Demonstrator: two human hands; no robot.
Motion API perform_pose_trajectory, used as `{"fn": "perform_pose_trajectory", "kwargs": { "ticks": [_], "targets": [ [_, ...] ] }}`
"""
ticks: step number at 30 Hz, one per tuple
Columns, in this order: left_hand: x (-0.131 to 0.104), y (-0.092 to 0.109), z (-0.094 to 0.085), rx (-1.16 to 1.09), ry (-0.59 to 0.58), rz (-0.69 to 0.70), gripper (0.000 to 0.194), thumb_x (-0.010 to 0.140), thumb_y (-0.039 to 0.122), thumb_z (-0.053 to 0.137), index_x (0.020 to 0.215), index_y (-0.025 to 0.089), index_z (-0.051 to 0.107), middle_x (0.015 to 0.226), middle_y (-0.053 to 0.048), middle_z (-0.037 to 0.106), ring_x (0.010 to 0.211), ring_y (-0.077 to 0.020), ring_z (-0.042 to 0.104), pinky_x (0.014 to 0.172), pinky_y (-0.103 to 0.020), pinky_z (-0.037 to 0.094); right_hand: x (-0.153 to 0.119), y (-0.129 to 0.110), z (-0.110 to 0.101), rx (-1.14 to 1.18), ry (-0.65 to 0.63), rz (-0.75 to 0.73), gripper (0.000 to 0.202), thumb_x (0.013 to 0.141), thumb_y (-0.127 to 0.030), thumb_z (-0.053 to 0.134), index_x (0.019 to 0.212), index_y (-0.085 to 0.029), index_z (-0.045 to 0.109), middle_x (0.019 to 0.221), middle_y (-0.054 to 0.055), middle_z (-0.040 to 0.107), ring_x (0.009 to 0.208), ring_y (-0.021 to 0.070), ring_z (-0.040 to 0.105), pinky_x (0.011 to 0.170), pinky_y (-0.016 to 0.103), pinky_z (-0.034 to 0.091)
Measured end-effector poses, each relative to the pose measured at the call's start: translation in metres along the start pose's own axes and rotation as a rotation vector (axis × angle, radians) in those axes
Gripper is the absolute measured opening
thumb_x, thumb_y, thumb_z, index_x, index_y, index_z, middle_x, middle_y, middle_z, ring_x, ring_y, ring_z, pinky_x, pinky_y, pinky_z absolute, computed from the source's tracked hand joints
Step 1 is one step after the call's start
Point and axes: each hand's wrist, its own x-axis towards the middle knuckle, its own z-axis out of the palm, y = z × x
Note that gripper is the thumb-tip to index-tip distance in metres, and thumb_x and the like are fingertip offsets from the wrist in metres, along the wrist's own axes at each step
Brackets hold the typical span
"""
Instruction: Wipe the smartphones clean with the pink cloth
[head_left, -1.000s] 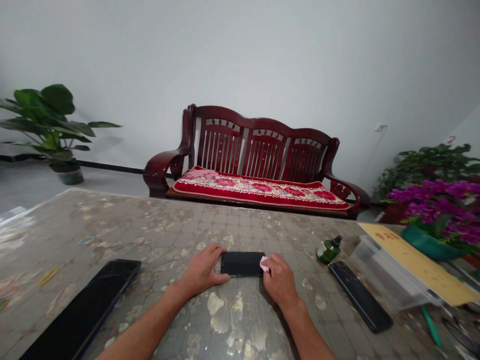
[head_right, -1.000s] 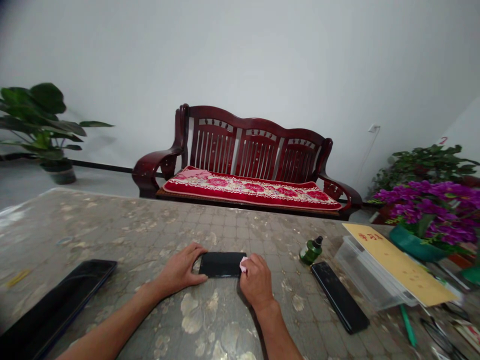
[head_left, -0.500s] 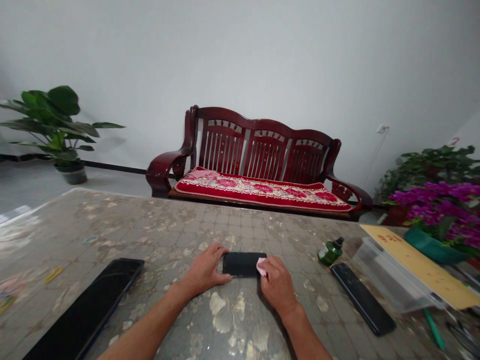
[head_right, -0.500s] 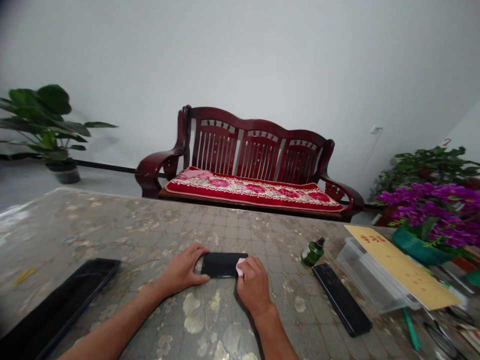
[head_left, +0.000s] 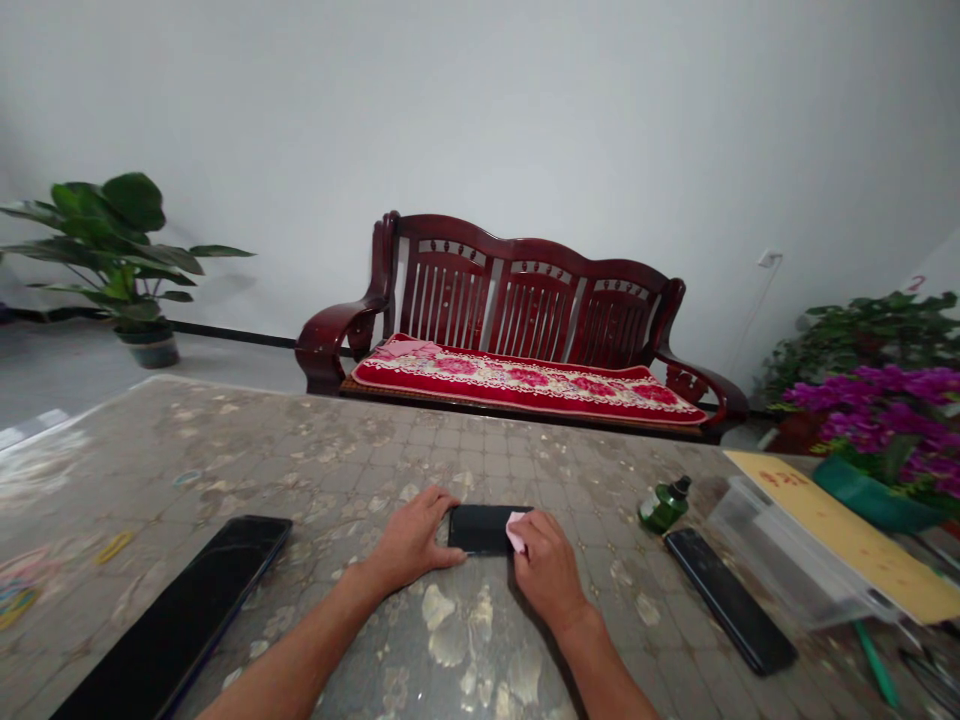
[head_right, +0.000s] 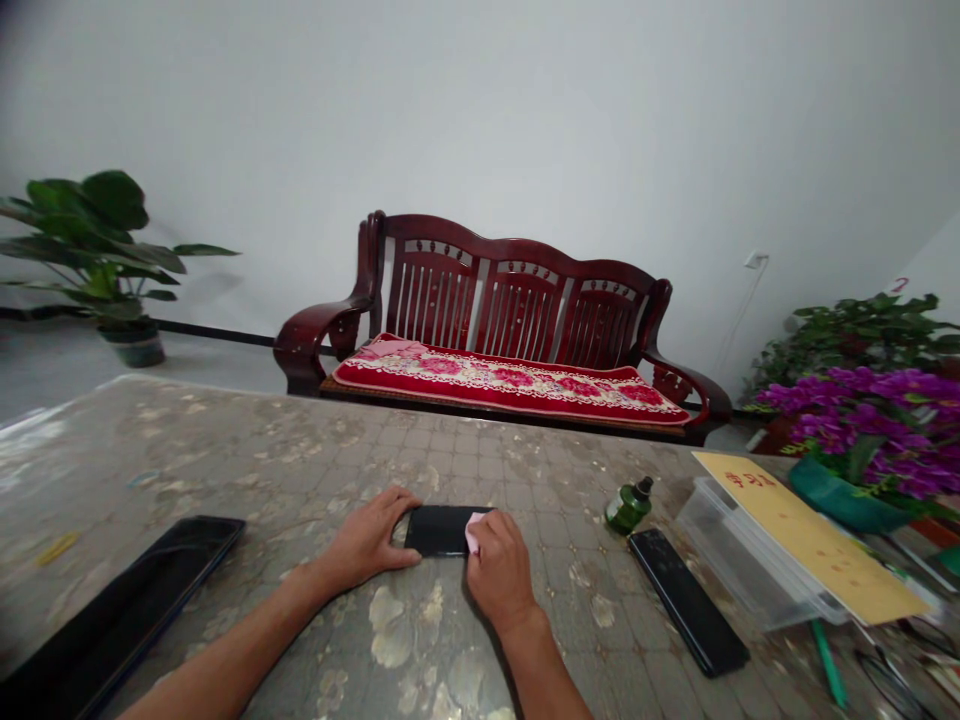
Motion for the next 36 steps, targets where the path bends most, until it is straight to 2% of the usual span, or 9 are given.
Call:
{"fn": "perform_pose_trajectory", "kwargs": {
  "ticks": [4,10,17,25,32,36],
  "targets": [
    [0.0,-0.001,0.0,0.0,-0.003,0.002,0.055,0.071,0.037,0.078,0.12,0.022,0.059,0.119,-0.007,0.06,0.108,-0.0266,0.061,0.093,-0.035,0.047,0.002,0.005,0.0,-0.06,0.013,0.035,0.031,0.073,0.003,0.051,0.087,-0.021,0.066,0.088,0.005,0.061,0.09,0.0213,0.054,0.082,0.03,0.042],
    [0.001,0.001,-0.002,-0.003,-0.016,-0.006,0.054,0.071,0.038,0.079,0.119,0.023,0.059,0.12,-0.008,0.06,0.109,-0.0271,0.061,0.094,-0.036,0.047,0.004,-0.021,0.001,0.012,-0.09,-0.078,0.027,0.079,-0.002,0.056,0.094,-0.022,0.065,0.095,0.004,0.061,0.094,0.0206,0.054,0.084,0.03,0.044],
    [0.0,0.0,-0.002,-0.01,-0.025,-0.013,0.055,0.073,0.041,0.077,0.122,0.024,0.059,0.123,-0.008,0.059,0.111,-0.0286,0.06,0.094,-0.037,0.047,0.006,0.001,0.001,-0.123,-0.012,0.014,0.028,0.082,-0.002,0.053,0.097,-0.022,0.066,0.095,0.005,0.064,0.091,0.022,0.054,0.081,0.032,0.042],
    [0.001,-0.001,0.0,-0.009,-0.009,0.007,0.055,0.072,0.042,0.078,0.12,0.023,0.059,0.121,-0.008,0.06,0.11,-0.0286,0.061,0.094,-0.037,0.047,0.007,-0.024,0.0,-0.05,-0.109,-0.071,0.018,0.087,-0.01,0.059,0.097,-0.023,0.066,0.099,0.004,0.064,0.094,0.0218,0.054,0.082,0.032,0.042],
    [0.0,0.0,0.0,-0.013,-0.02,-0.015,0.055,0.072,0.042,0.077,0.121,0.025,0.059,0.122,-0.008,0.059,0.11,-0.0292,0.061,0.093,-0.038,0.047,0.007,-0.005,-0.001,-0.152,-0.022,-0.013,0.018,0.09,-0.009,0.055,0.096,-0.022,0.067,0.096,0.005,0.065,0.091,0.0217,0.054,0.082,0.033,0.042],
    [0.001,-0.001,0.0,-0.007,-0.014,-0.012,0.056,0.071,0.044,0.078,0.12,0.025,0.06,0.122,-0.008,0.059,0.109,-0.0294,0.061,0.093,-0.037,0.048,0.007,-0.014,-0.001,-0.137,-0.063,-0.042,0.017,0.089,-0.01,0.059,0.097,-0.023,0.066,0.099,0.004,0.065,0.093,0.022,0.054,0.081,0.033,0.041]
  ]
}}
